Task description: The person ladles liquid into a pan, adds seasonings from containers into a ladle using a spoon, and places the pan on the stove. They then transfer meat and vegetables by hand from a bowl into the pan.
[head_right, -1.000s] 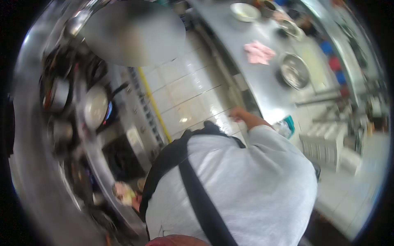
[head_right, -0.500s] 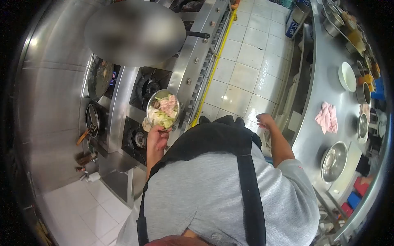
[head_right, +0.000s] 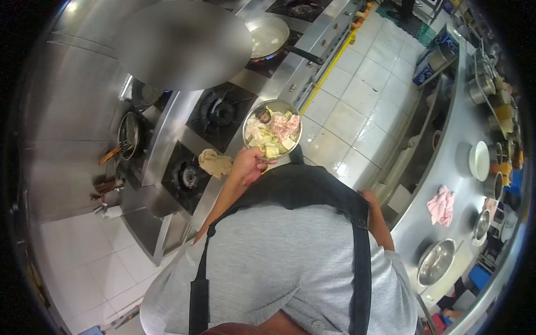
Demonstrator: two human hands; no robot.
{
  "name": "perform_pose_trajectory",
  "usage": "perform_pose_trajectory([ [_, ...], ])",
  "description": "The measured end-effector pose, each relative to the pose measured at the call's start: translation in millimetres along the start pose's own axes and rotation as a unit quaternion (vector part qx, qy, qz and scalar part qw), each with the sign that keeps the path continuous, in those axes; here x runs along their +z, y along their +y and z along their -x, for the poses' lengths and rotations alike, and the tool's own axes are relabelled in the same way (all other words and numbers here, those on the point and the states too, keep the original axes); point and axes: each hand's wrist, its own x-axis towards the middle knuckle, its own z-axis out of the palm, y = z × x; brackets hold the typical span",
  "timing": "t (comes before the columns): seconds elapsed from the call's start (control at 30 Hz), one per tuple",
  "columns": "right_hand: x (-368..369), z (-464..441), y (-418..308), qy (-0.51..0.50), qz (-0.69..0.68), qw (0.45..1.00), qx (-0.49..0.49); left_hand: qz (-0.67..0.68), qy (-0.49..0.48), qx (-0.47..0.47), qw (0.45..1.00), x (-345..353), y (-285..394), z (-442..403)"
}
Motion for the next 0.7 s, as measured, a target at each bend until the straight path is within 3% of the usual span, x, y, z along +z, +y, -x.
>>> perform_pose_trajectory([
  [0.17,-27.1,26.0,-52.4,0.004,-0.078,0.986,0.147,0.001,-0.074,-0.008,0.997,12.0,26.0,-48.5],
  [0.3,-39.8,31.7,-78.1,0.019,-0.099,0.976,0.192,-0.007,-0.079,0.067,0.995,21.1,58.0,-65.7],
  [0.33,-42.8,28.8,-83.8,0.020,-0.099,0.975,0.196,-0.014,-0.067,0.109,0.992,22.2,68.0,-68.3],
  [0.47,-59.0,1.9,-111.9,0.024,-0.076,0.981,0.176,-0.033,-0.074,0.127,0.989,11.5,98.6,-83.7],
  [0.6,-96.9,-56.2,-166.4,0.060,-0.019,0.995,0.072,-0.034,-0.071,0.139,0.987,-17.4,112.6,-100.6],
  [0.67,-109.6,-90.3,-205.5,0.148,-0.064,0.987,-0.014,-0.037,-0.078,0.140,0.986,-29.8,119.4,-104.5],
  [0.7,-121.5,-108.0,-252.1,0.173,-0.199,0.962,0.073,-0.042,-0.067,0.149,0.986,-34.4,123.3,-103.9],
])
